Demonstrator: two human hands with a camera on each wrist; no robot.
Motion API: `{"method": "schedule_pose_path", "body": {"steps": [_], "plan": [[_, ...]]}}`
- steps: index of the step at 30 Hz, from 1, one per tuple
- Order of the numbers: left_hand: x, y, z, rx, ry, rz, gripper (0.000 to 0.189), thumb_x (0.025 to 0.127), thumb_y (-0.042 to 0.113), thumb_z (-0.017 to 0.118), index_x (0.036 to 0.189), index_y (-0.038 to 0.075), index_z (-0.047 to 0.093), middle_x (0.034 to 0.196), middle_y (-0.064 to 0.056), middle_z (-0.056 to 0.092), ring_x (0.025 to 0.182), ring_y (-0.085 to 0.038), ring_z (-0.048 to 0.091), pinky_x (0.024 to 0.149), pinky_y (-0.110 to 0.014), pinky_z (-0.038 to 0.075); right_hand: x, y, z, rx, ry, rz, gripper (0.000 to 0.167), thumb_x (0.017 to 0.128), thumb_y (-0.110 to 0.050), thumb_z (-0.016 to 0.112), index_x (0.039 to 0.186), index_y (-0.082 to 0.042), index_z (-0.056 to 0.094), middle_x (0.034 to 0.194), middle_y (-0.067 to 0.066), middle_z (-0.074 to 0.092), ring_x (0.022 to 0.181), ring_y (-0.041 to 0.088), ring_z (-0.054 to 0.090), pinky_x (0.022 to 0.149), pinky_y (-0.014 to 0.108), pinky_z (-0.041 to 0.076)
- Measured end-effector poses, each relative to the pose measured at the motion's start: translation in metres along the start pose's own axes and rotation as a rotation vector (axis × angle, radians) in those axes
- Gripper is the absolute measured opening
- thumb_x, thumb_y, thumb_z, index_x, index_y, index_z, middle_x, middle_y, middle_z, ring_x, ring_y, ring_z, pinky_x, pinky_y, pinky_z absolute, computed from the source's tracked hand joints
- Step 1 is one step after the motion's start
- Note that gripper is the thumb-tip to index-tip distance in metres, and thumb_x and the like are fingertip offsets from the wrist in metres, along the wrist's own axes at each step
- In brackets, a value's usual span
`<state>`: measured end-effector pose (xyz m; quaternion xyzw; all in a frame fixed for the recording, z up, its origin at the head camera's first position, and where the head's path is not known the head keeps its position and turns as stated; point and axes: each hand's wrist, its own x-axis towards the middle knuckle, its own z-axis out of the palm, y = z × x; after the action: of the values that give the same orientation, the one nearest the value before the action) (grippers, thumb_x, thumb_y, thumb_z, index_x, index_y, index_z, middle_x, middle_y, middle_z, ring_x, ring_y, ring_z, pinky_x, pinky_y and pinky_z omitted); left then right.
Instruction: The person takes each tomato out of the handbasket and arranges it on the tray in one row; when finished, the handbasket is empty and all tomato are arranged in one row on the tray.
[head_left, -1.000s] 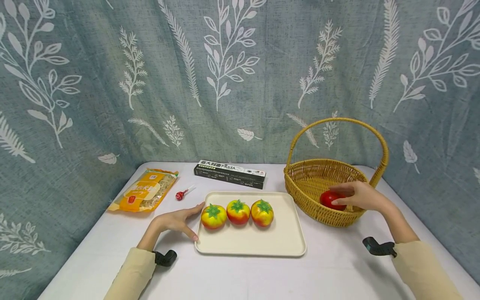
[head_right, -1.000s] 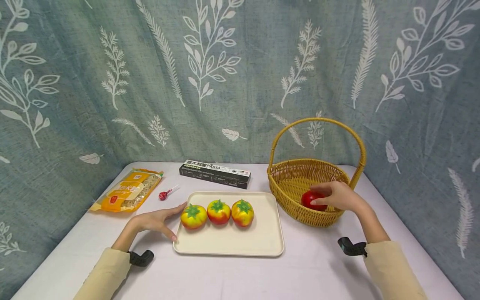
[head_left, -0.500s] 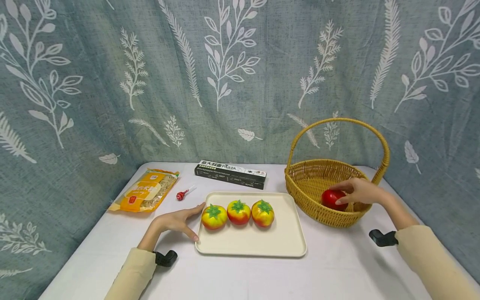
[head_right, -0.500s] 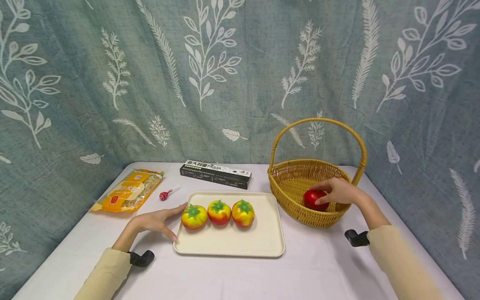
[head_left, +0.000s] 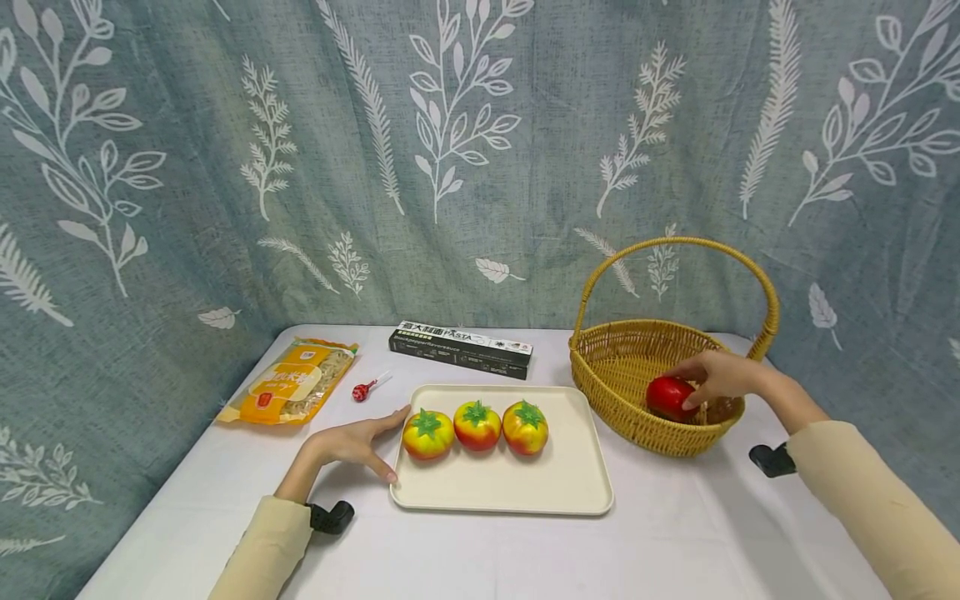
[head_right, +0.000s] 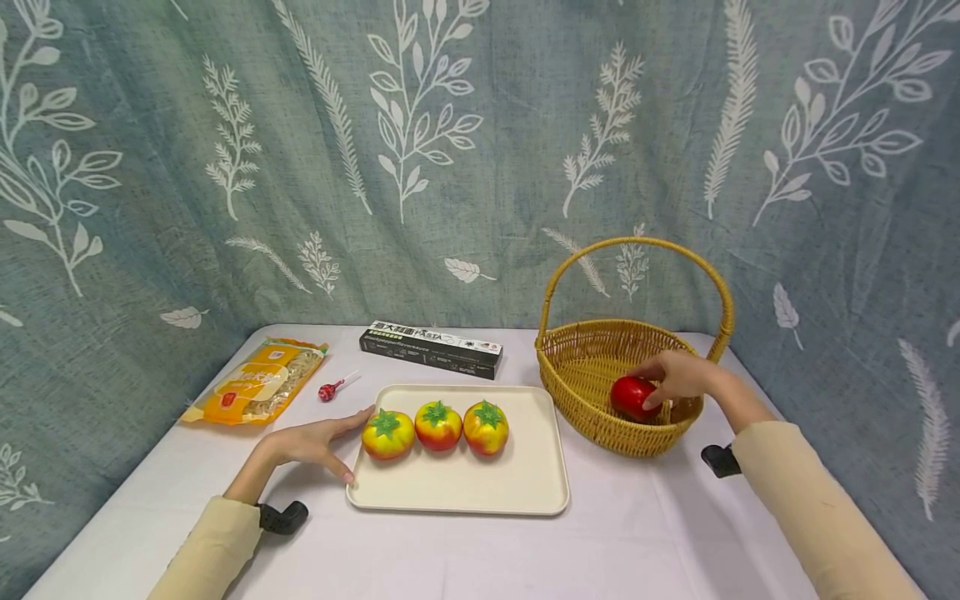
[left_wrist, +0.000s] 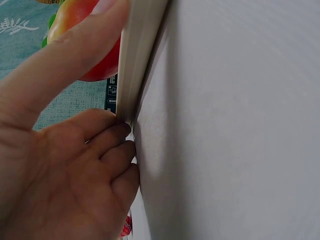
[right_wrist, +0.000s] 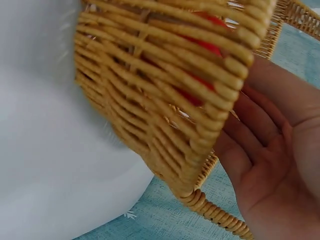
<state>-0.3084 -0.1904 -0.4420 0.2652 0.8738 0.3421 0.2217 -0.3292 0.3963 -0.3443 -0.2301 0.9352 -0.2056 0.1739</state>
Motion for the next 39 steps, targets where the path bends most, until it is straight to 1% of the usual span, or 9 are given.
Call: {"method": "schedule_pose_path", "body": {"steps": [4, 8, 14, 19, 24, 28, 31, 35, 39], "plan": [[0.000, 0.000, 0.000, 0.000, -0.002, -0.003, 0.114, 0.069, 0.027, 0.088, 0.154, 0.004, 0.016, 0.157, -0.021, 0.017, 0.144, -0.038, 0.014, 0.116, -0.054, 0.011, 0.002, 0.002, -0.001, 0.032, -0.016, 0.020, 0.060, 0.082, -0.014, 0.076, 0.131, 0.011, 0.052, 0.125, 0.029, 0.057, 0.117, 0.046, 0.052, 0.086, 0.043, 0.054], [0.000, 0.001, -0.001, 0.002, -0.003, -0.008, 0.114, 0.069, 0.027, 0.088, 0.154, 0.004, 0.015, 0.157, -0.021, 0.017, 0.144, -0.038, 0.014, 0.116, -0.054, 0.011, 0.005, 0.006, 0.000, 0.014, 0.000, 0.034, 0.060, 0.080, -0.013, 0.078, 0.129, 0.012, 0.053, 0.122, 0.028, 0.060, 0.114, 0.045, 0.055, 0.085, 0.044, 0.054], [0.000, 0.002, 0.000, -0.004, 0.000, -0.014, 0.114, 0.069, 0.026, 0.088, 0.154, 0.004, 0.016, 0.157, -0.021, 0.018, 0.144, -0.038, 0.014, 0.116, -0.054, 0.011, 0.005, 0.005, 0.003, -0.040, 0.042, 0.039, 0.061, 0.079, -0.018, 0.079, 0.127, 0.012, 0.055, 0.118, 0.028, 0.062, 0.110, 0.043, 0.058, 0.086, 0.048, 0.053], [0.000, 0.003, 0.000, -0.003, 0.001, -0.017, 0.114, 0.069, 0.026, 0.088, 0.154, 0.004, 0.015, 0.157, -0.021, 0.018, 0.144, -0.038, 0.014, 0.116, -0.054, 0.011, 0.005, 0.004, 0.006, -0.054, 0.048, 0.039, 0.064, 0.079, -0.022, 0.079, 0.127, 0.013, 0.055, 0.117, 0.029, 0.062, 0.107, 0.043, 0.059, 0.085, 0.048, 0.053], [-0.001, 0.004, 0.000, -0.001, -0.002, -0.009, 0.114, 0.069, 0.026, 0.088, 0.154, 0.004, 0.015, 0.157, -0.022, 0.018, 0.144, -0.039, 0.014, 0.116, -0.054, 0.011, 0.004, 0.006, 0.006, -0.056, 0.060, 0.046, 0.065, 0.081, -0.027, 0.078, 0.128, 0.012, 0.054, 0.117, 0.025, 0.063, 0.106, 0.040, 0.061, 0.083, 0.046, 0.055], [-0.001, 0.003, 0.000, -0.002, 0.000, -0.008, 0.114, 0.069, 0.026, 0.088, 0.154, 0.004, 0.015, 0.157, -0.022, 0.018, 0.144, -0.039, 0.014, 0.116, -0.054, 0.011, 0.000, 0.005, 0.003, -0.040, 0.101, 0.019, 0.066, 0.083, -0.029, 0.076, 0.129, 0.012, 0.053, 0.118, 0.025, 0.063, 0.108, 0.040, 0.060, 0.083, 0.046, 0.054], [-0.001, 0.003, 0.000, -0.003, 0.000, -0.008, 0.114, 0.069, 0.026, 0.088, 0.154, 0.003, 0.015, 0.157, -0.022, 0.017, 0.144, -0.039, 0.014, 0.116, -0.053, 0.011, -0.004, 0.001, 0.001, -0.024, 0.135, 0.004, 0.067, 0.084, -0.031, 0.075, 0.131, 0.011, 0.052, 0.120, 0.026, 0.062, 0.110, 0.042, 0.058, 0.084, 0.046, 0.054], [0.000, 0.003, 0.000, -0.001, 0.000, -0.007, 0.114, 0.069, 0.026, 0.088, 0.154, 0.003, 0.016, 0.157, -0.021, 0.017, 0.144, -0.038, 0.014, 0.116, -0.053, 0.011, -0.011, -0.007, 0.000, -0.021, 0.178, 0.014, 0.069, 0.086, -0.034, 0.073, 0.134, 0.009, 0.050, 0.124, 0.028, 0.059, 0.111, 0.044, 0.057, 0.083, 0.046, 0.054], [-0.001, 0.003, 0.000, 0.000, 0.000, -0.007, 0.114, 0.069, 0.026, 0.088, 0.154, 0.003, 0.016, 0.157, -0.021, 0.018, 0.144, -0.038, 0.015, 0.116, -0.053, 0.012, -0.017, -0.011, 0.001, 0.003, 0.219, 0.019, 0.068, 0.088, -0.033, 0.071, 0.136, 0.009, 0.048, 0.126, 0.030, 0.057, 0.110, 0.042, 0.058, 0.080, 0.042, 0.055]]}}
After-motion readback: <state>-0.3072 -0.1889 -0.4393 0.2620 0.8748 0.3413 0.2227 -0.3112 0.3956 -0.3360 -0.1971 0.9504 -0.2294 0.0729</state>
